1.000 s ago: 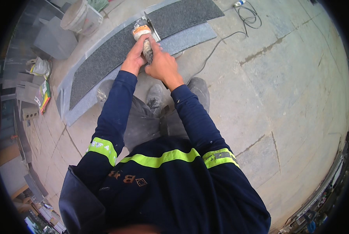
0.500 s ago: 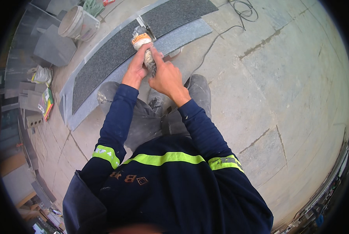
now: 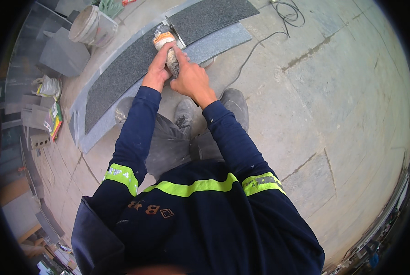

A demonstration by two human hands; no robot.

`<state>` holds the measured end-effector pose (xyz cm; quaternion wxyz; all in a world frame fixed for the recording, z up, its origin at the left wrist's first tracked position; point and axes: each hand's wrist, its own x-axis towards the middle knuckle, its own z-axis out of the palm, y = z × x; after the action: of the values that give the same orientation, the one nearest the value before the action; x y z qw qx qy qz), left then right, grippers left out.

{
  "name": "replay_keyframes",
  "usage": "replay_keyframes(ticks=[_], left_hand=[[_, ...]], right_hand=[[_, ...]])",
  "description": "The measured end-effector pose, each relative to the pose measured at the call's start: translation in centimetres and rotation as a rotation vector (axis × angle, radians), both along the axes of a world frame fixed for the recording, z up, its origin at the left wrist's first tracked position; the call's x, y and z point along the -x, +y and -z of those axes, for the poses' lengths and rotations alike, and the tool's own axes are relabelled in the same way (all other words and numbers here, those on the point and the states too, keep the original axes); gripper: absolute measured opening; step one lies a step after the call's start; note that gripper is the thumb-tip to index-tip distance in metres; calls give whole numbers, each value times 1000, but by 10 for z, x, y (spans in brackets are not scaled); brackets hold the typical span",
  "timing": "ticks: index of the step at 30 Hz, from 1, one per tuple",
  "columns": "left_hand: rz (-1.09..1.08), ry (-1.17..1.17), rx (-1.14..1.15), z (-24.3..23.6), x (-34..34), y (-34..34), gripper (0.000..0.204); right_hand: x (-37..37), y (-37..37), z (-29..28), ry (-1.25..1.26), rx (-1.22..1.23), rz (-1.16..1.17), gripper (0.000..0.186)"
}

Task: The person measures and marks a dark stone slab with a metal ruler and pencil, then uses an angle grinder to cut along the marked line. The person handles the slab, ruler, pencil, and grinder during the process.

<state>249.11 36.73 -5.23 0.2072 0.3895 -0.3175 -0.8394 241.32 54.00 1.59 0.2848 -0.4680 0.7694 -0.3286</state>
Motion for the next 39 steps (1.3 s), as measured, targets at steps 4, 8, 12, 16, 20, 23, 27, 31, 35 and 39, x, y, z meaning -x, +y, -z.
replay_keyframes(ticks=[4, 8, 12, 16, 20, 23, 27, 31, 35, 39], left_hand=[[20, 25, -26, 2, 3, -13, 49], [-18, 13, -9, -1, -3, 10, 53], [9, -31, 31, -5, -9, 41, 54], [34, -8, 26, -13, -11, 59, 45], [42, -6, 53, -19, -12, 72, 40], [31, -7, 62, -22, -12, 80, 39], [-6, 0, 56, -23, -12, 89, 40], [-21, 11, 47, -22, -13, 93, 42], [-15, -4, 51, -18, -13, 88, 42], [-16, -23, 57, -10, -12, 75, 41]], right_hand=[[1, -8, -1, 34, 27, 10, 116], [-4, 12, 2, 33, 53, 25, 115], [-11, 43, 8, 13, 81, 44, 116], [-13, 59, 8, -24, 68, 56, 112], [-15, 67, 6, -10, 67, 59, 112], [-15, 73, 4, -12, 49, 53, 112], [-15, 78, 3, -19, 20, 52, 113], [-17, 80, 2, -14, 17, 53, 115], [-16, 76, 2, -19, 0, 51, 116], [-13, 67, 4, -46, -29, 33, 117]])
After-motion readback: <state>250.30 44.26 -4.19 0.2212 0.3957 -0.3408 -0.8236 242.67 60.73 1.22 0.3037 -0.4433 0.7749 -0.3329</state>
